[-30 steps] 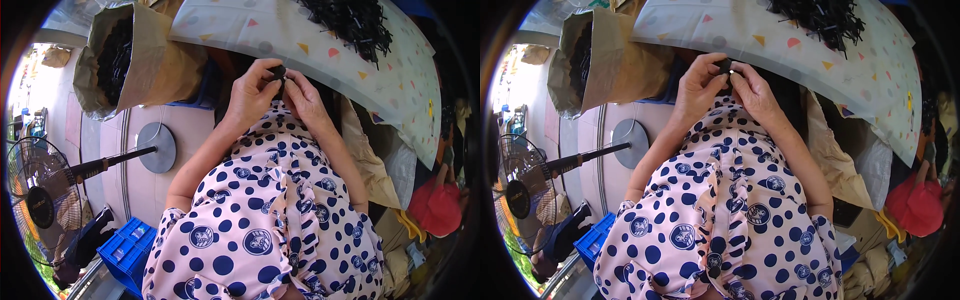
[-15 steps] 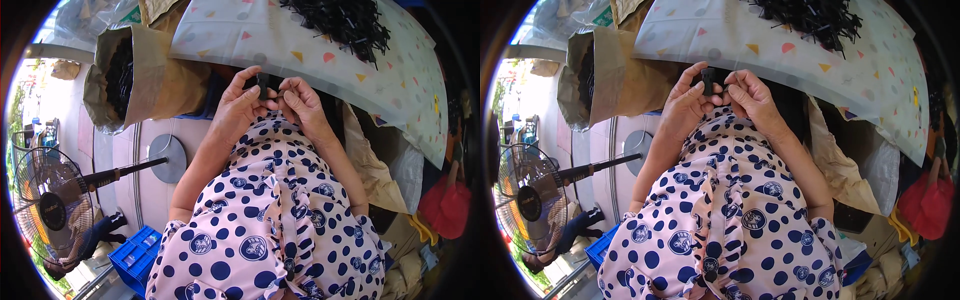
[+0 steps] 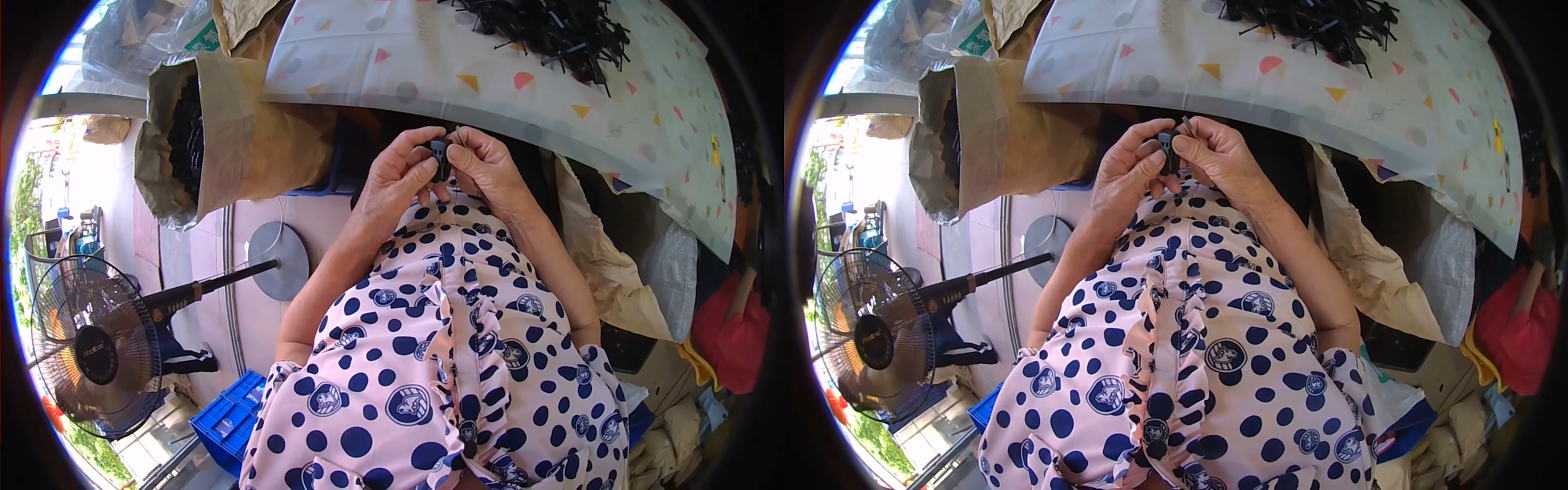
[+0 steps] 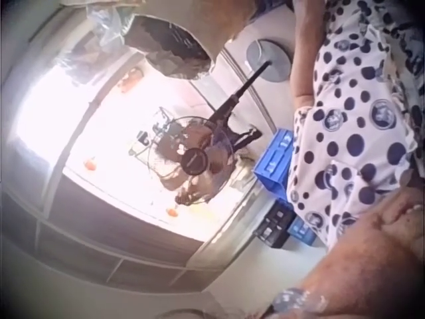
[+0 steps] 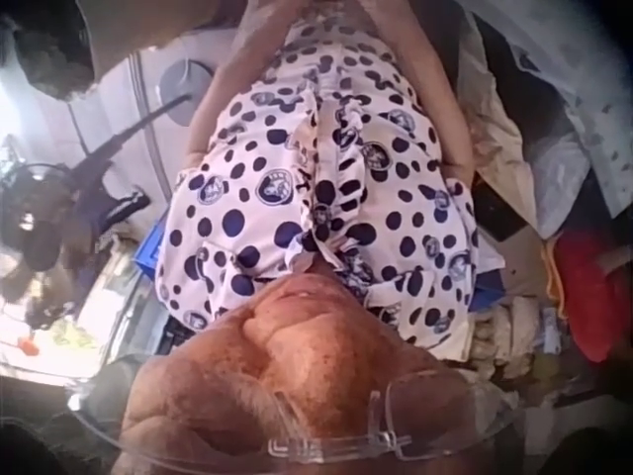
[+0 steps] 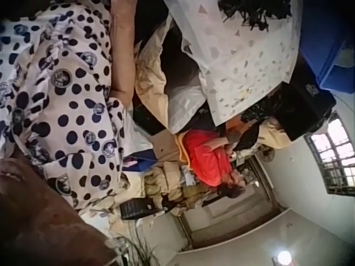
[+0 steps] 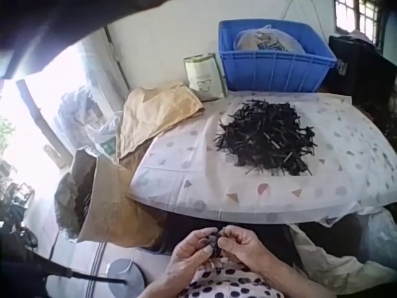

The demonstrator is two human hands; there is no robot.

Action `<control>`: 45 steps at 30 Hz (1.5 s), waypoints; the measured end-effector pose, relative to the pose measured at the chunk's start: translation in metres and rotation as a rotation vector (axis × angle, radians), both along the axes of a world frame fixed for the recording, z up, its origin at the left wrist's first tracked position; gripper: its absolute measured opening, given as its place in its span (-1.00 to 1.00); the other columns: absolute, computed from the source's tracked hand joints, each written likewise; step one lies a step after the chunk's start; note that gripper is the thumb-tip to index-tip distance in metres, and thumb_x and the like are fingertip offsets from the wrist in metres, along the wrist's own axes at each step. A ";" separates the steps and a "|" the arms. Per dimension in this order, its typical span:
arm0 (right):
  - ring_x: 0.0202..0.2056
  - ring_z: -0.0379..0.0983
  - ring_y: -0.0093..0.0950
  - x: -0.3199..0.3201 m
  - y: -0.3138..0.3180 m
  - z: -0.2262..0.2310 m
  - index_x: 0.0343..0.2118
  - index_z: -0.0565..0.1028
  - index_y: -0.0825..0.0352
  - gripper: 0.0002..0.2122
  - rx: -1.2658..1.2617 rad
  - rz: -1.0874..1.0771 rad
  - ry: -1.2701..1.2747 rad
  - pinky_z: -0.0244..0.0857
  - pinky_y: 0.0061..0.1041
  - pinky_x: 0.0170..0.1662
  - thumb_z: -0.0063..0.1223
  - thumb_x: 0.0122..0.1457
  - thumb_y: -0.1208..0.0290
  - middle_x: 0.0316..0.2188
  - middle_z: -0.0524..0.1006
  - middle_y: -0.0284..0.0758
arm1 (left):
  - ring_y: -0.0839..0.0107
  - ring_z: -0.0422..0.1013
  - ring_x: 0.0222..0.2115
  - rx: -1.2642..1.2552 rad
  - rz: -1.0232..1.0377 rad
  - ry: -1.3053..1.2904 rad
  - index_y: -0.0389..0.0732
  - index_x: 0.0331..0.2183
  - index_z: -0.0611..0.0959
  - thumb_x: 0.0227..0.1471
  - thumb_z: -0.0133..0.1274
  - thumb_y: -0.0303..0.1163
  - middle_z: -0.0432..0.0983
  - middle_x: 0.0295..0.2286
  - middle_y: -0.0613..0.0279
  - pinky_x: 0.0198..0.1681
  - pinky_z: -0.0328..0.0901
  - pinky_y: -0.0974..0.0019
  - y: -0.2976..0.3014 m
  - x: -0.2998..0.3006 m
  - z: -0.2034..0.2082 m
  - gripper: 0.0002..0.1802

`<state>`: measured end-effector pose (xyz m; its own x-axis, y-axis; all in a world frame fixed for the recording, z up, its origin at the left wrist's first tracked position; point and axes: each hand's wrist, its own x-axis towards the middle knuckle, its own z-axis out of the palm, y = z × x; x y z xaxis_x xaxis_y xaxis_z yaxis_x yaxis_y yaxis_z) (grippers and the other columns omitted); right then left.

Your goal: Manual assembly or inspection of small black plastic components at a factory workstation.

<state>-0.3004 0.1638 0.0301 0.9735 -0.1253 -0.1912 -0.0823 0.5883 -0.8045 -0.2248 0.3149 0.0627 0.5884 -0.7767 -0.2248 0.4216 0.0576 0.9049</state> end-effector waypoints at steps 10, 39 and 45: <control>-0.58 0.16 -0.76 -0.004 0.015 0.011 -0.36 0.40 0.34 -0.83 -0.417 0.005 0.006 0.09 -0.76 -0.52 -0.12 0.26 0.34 -0.60 0.32 -0.53 | 0.58 0.41 -0.49 0.105 -0.010 -0.385 -0.25 -0.03 0.32 -0.02 -0.05 -0.67 0.40 -0.49 0.28 -0.46 0.34 0.52 0.003 -0.001 -0.015 -0.54; -0.57 0.30 -0.59 0.010 -0.055 0.023 -0.24 0.40 0.34 -0.76 -1.146 -0.392 0.036 0.24 -0.55 -0.47 0.02 0.17 0.27 -0.65 0.37 -0.35 | 0.31 0.43 -0.54 0.645 0.667 -1.418 -0.08 -0.16 0.46 -0.01 0.07 -0.36 0.47 -0.38 0.13 -0.46 0.33 0.27 0.055 0.074 0.048 -0.70; -0.62 0.41 -0.22 0.040 -0.137 0.021 -0.41 0.40 0.34 -0.69 -1.730 -0.667 0.223 0.27 -0.31 -0.52 0.06 0.10 0.13 -0.70 0.44 -0.21 | 0.15 0.41 -0.23 0.947 0.823 -1.479 -0.16 -0.05 0.41 0.02 0.03 -0.40 0.36 -0.12 0.04 -0.20 0.30 0.15 0.160 0.185 0.086 -0.60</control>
<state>-0.2607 0.0269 0.0512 0.6664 -0.5961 0.4478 -0.3861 -0.7897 -0.4767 -0.0402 0.4747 0.1492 0.7762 -0.1980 0.5986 -0.4555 -0.8325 0.3153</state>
